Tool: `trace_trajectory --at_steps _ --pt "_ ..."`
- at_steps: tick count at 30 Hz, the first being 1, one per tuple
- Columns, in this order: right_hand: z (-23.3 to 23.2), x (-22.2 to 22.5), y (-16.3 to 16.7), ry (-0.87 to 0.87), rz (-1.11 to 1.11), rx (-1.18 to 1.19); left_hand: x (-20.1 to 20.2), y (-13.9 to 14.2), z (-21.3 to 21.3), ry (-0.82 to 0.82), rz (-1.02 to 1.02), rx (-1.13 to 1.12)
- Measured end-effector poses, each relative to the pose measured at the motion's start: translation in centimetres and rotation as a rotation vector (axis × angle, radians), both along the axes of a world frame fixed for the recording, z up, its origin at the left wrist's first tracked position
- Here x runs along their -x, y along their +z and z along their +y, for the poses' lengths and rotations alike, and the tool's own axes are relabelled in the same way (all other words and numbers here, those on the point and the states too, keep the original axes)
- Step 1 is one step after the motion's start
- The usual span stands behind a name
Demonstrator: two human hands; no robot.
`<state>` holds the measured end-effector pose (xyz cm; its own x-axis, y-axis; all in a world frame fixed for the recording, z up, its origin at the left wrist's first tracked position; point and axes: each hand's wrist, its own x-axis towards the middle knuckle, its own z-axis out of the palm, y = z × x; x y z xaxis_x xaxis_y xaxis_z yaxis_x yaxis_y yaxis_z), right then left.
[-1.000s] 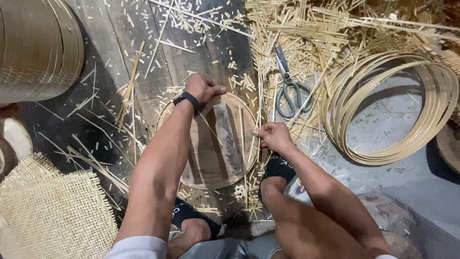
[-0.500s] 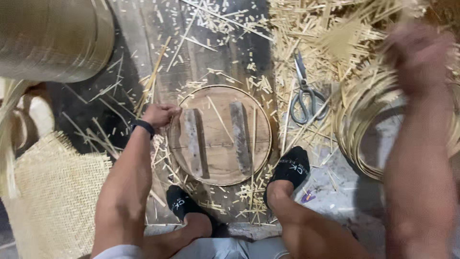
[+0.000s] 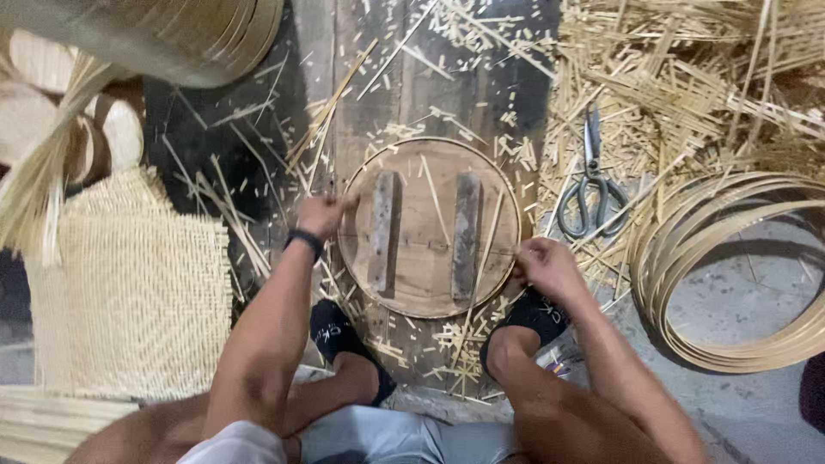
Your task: The person sits on the floor and trims the overhanging edge of a square woven bamboo mat with scissors, using a round wooden board with two wooden blocks as a guide. They press the mat under the blocks, cut around the circle, then lift and fit the trimmed round woven mat onto a round bamboo sieve frame, pressing it into place.
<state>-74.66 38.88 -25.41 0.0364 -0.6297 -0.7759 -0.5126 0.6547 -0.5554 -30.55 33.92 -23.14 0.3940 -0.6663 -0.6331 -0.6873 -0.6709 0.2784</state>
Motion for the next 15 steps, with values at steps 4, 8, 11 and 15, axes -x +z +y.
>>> trace_trajectory --at_steps 4,8,11,15 --pt "3.2 -2.0 -1.3 -0.262 -0.205 0.014 0.1 0.2 7.8 0.662 0.645 0.004" --pt "1.7 -2.2 -0.5 -0.283 -0.145 0.051 0.6 -0.7 8.5 0.763 0.549 0.082" --pt "-1.0 -1.5 -0.3 -0.371 -0.065 0.151 2.4 -1.0 7.4 0.899 0.811 0.133" --pt "-2.0 -0.9 -1.5 -0.457 -0.276 0.258 6.7 -1.6 8.7 0.869 0.704 0.234"
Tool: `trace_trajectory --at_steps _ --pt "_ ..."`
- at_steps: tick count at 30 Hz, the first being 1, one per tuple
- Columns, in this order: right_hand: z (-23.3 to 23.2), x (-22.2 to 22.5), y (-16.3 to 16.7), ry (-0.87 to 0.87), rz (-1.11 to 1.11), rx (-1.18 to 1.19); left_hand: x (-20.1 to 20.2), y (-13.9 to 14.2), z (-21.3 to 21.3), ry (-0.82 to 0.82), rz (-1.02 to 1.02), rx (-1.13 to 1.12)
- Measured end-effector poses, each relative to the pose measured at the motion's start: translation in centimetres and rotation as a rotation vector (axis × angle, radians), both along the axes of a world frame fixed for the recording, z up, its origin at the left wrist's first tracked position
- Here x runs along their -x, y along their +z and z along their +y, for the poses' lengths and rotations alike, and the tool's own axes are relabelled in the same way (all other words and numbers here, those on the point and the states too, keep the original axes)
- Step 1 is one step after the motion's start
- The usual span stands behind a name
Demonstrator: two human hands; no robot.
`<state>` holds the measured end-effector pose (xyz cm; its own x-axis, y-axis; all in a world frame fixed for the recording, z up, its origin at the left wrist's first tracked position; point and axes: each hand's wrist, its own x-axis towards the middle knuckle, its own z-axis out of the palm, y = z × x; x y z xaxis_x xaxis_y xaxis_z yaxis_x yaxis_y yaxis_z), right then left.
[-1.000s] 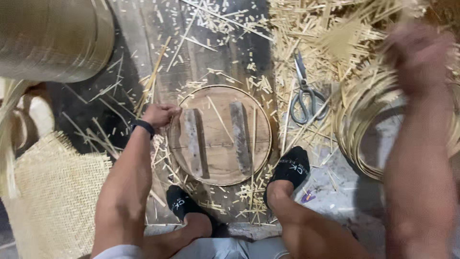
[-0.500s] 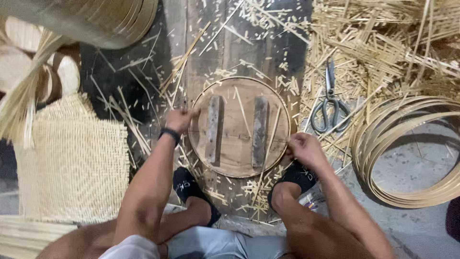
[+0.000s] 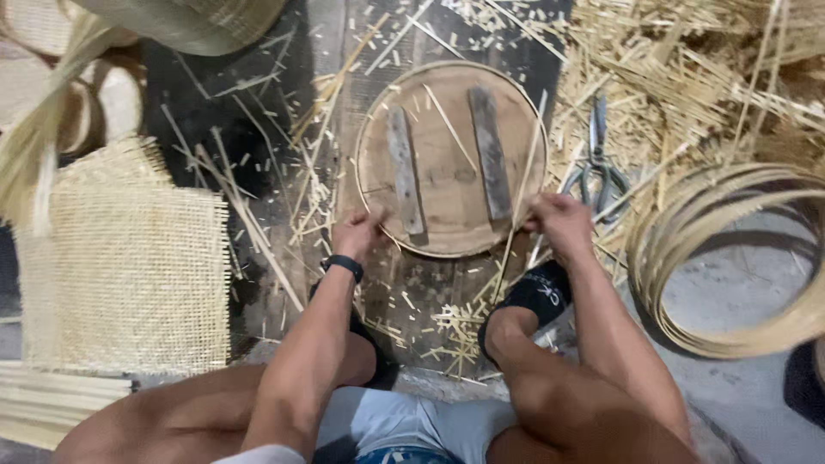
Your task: The person sits on the floor and trims the overhanging edge of a square woven bamboo mat with scissors, using a round wooden board with two wooden blocks as a guide. They press the mat under the blocks, cut around the circle, then lift and fit the trimmed round woven mat onto a round bamboo sieve frame, pressing it into place.
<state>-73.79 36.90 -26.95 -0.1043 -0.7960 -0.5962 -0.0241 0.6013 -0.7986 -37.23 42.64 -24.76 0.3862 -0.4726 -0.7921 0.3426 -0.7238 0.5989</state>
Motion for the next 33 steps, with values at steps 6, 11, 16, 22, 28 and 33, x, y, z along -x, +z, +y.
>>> trace_trajectory --at_steps 6,11,16,22,28,33 --pt "2.7 -0.2 -2.5 -0.065 -0.155 -0.152 4.1 -1.4 3.2 0.085 0.284 0.043" --pt "2.5 -0.6 -1.4 -0.056 -0.158 -0.161 4.0 -1.6 3.0 0.065 0.116 0.001" --pt "3.2 -0.9 1.9 0.399 0.208 -0.111 2.7 -1.1 2.5 -0.032 0.065 -0.037" --pt "-1.6 5.7 7.6 -0.289 -0.426 0.328 1.6 -1.1 2.1 -0.019 -0.319 0.114" --pt "-4.0 4.6 9.8 -0.186 -0.055 0.322 -0.1 -0.7 0.0 -0.081 -0.19 0.052" --pt "-2.2 -3.6 8.2 0.29 0.184 0.365 -3.1 1.4 0.9 -0.566 -0.046 -0.04"
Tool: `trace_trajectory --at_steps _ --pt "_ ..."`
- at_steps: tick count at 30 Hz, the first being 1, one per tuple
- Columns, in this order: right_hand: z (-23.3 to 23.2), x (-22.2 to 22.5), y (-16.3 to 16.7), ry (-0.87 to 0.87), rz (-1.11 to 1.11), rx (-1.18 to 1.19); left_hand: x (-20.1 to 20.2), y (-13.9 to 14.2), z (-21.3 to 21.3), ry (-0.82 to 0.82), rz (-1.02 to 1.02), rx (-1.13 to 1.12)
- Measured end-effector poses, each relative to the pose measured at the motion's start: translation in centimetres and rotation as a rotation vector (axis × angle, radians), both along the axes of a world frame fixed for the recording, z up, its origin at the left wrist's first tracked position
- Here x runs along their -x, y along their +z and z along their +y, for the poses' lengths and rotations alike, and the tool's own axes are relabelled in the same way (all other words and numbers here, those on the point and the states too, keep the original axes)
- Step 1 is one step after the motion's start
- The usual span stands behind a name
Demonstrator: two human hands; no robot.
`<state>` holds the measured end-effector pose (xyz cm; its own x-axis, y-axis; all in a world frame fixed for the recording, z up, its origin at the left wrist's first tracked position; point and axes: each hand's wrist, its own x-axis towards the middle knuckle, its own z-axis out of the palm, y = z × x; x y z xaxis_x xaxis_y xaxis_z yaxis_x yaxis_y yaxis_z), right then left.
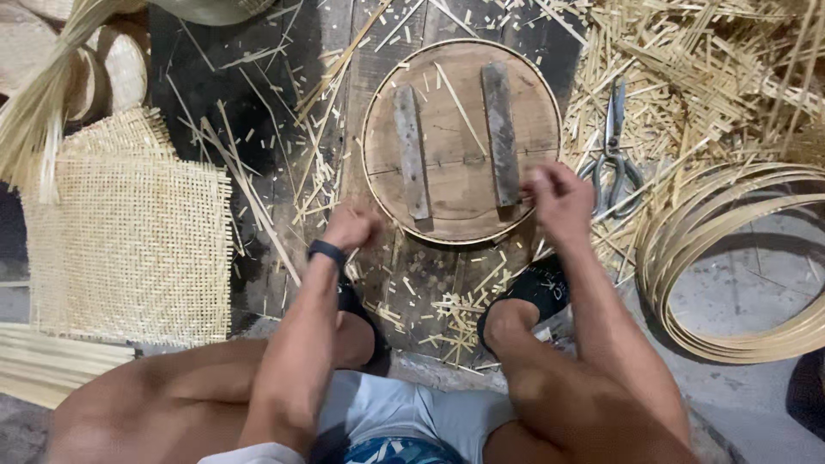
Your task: The person sits on the floor and trims the overhanging edge of a square woven bamboo mat with scissors, using a round wooden board with two wooden blocks as a guide. They press the mat under the blocks, cut around the circle, then lift and fit the trimmed round woven mat onto a round bamboo sieve frame, pressing it into place.
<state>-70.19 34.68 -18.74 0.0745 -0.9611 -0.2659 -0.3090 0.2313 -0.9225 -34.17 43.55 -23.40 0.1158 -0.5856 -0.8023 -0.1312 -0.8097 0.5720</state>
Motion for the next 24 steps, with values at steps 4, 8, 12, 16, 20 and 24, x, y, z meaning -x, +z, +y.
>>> trace_trajectory --at_steps 4,8,12,16,20,24 --pt "0.9 -4.7 -1.2 0.27 0.017 -0.223 -1.7 1.3 2.0 -0.515 -0.052 0.045" --pt "1.4 -8.8 -3.3 0.461 0.144 -0.089 0.3 0.3 1.4 -0.206 -0.518 0.29" --pt "1.7 -12.0 -3.7 0.437 0.184 0.062 3.6 -0.2 -1.2 0.723 0.402 0.055" --pt "-0.3 -13.0 0.6 0.439 0.329 0.202 5.6 1.8 -0.9 0.544 0.043 0.197" --pt "-2.6 -12.2 7.1 0.243 0.262 -0.21 7.8 7.6 -0.1 0.315 -0.442 0.61" --pt "-2.1 -9.5 10.6 0.114 -0.153 0.07 9.5 14.8 -1.8 0.108 -0.497 0.951"
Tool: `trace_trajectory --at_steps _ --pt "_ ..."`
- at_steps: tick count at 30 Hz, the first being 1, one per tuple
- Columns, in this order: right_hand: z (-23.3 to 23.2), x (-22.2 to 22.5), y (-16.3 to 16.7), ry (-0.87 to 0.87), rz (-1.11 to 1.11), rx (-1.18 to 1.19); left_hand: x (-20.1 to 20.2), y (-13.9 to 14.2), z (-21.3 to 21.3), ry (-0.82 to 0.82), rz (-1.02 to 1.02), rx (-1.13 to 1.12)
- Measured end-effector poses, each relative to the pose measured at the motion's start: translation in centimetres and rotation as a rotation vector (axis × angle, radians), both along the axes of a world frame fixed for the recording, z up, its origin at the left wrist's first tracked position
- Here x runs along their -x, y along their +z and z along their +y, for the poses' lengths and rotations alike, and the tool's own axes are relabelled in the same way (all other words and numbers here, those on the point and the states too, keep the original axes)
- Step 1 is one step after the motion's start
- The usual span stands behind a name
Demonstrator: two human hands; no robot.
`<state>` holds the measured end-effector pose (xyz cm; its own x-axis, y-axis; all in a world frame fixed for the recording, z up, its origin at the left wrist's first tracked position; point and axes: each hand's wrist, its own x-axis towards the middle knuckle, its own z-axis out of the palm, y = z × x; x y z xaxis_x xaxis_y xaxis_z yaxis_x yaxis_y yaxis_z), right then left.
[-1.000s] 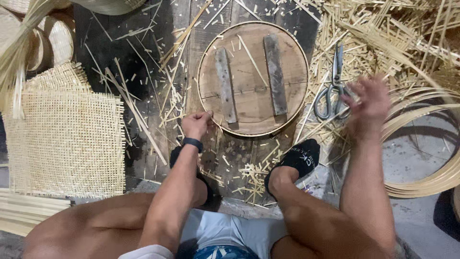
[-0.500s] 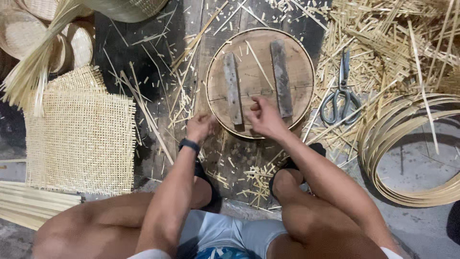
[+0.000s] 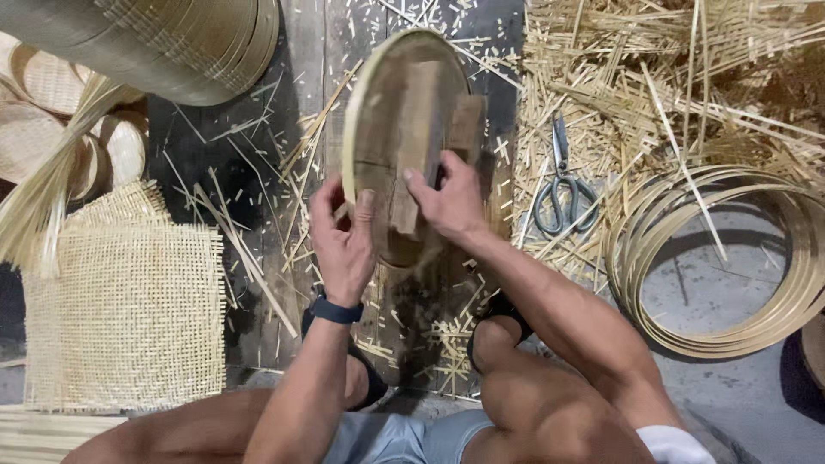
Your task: The person sits on the floor and trims the overhanging edge of a square woven bamboo mat with scissors, using a round wooden board with two wooden blocks as a guide. They press the mat under the blocks, cut around the circle, then lift and fit the trimmed round woven mat onto a round bamboo sieve frame, pressing it into place.
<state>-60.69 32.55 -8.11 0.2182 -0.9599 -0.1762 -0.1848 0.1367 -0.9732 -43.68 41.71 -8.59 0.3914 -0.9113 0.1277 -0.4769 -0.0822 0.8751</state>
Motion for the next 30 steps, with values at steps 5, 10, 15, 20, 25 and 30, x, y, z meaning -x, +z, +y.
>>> trace_trajectory --at_steps 5,10,15,20,25,30 --pt "2.5 4.7 -1.2 0.022 -0.241 -0.201 2.5 5.9 -1.0 -0.244 -0.045 -0.035" --pt "8.0 12.5 -5.3 -0.187 -0.615 -0.375 3.0 5.8 -2.3 -0.326 -0.251 0.044" --pt "11.3 18.0 -11.3 -0.553 -0.72 -0.51 -1.8 4.9 -6.4 -0.088 -0.138 -0.058" --pt "10.4 13.6 -15.1 -0.482 -0.785 -0.612 -9.9 7.6 -8.6 0.023 -0.094 -0.042" --pt "10.5 9.1 -14.9 -0.248 -0.857 -0.623 -15.3 5.7 -10.6 -0.004 0.311 -0.153" --pt "11.6 9.3 -15.3 -0.219 -0.624 -0.777 -15.7 -2.2 -12.3 0.018 0.492 -0.352"
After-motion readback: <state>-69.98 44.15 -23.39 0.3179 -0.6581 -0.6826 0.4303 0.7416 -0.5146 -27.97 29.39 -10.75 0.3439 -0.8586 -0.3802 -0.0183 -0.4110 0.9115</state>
